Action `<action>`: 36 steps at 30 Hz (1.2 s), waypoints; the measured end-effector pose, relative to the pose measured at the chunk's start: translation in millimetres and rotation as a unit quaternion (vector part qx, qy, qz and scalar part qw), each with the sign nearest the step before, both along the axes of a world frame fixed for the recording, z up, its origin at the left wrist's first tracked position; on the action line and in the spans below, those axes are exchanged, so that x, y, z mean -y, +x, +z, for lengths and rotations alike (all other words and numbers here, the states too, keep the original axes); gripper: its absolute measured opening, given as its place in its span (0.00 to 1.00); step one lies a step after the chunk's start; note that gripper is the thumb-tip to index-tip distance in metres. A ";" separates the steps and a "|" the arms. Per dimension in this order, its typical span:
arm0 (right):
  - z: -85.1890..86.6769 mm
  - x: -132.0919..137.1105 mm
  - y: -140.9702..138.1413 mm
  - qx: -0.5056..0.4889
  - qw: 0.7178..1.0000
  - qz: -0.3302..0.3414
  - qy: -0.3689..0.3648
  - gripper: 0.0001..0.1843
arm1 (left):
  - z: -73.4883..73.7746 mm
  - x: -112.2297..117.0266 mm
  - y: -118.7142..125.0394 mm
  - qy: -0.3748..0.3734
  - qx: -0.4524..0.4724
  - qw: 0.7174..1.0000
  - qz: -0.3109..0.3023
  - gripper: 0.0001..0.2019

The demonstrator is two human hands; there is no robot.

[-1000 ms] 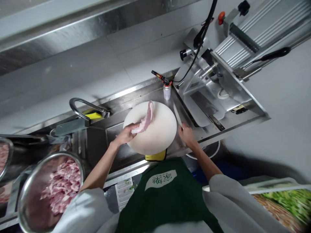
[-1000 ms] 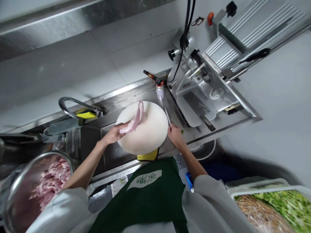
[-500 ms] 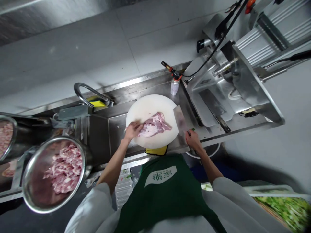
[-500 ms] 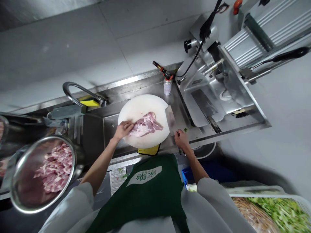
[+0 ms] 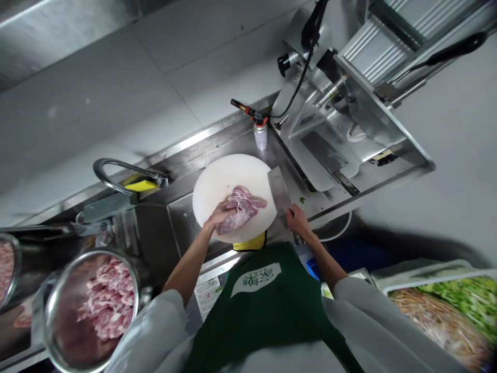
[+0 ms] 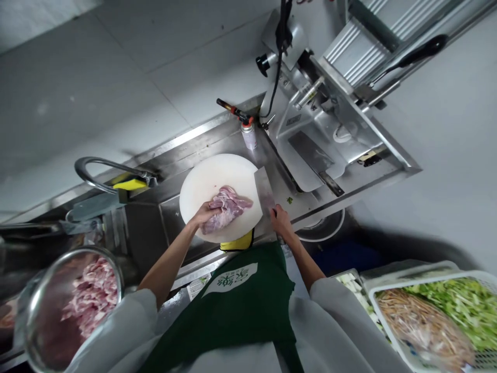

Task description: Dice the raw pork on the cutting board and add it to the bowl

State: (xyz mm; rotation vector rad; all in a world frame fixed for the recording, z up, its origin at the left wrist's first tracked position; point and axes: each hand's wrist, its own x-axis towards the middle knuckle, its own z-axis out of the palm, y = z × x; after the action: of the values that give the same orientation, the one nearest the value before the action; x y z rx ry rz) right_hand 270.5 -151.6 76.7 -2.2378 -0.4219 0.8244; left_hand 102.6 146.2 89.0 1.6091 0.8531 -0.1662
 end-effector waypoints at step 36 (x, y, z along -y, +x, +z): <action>18.2 -6.8 9.5 0.124 0.974 0.146 -0.120 0.13 | -11.3 23.5 -187.3 0.461 -0.118 0.875 -0.088 0.20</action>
State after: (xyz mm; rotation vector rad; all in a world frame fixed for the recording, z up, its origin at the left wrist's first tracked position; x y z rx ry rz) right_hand 280.0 -144.8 95.0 -2.5552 -0.8236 0.7778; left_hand -84.7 122.7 77.7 2.6111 1.0476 -0.0814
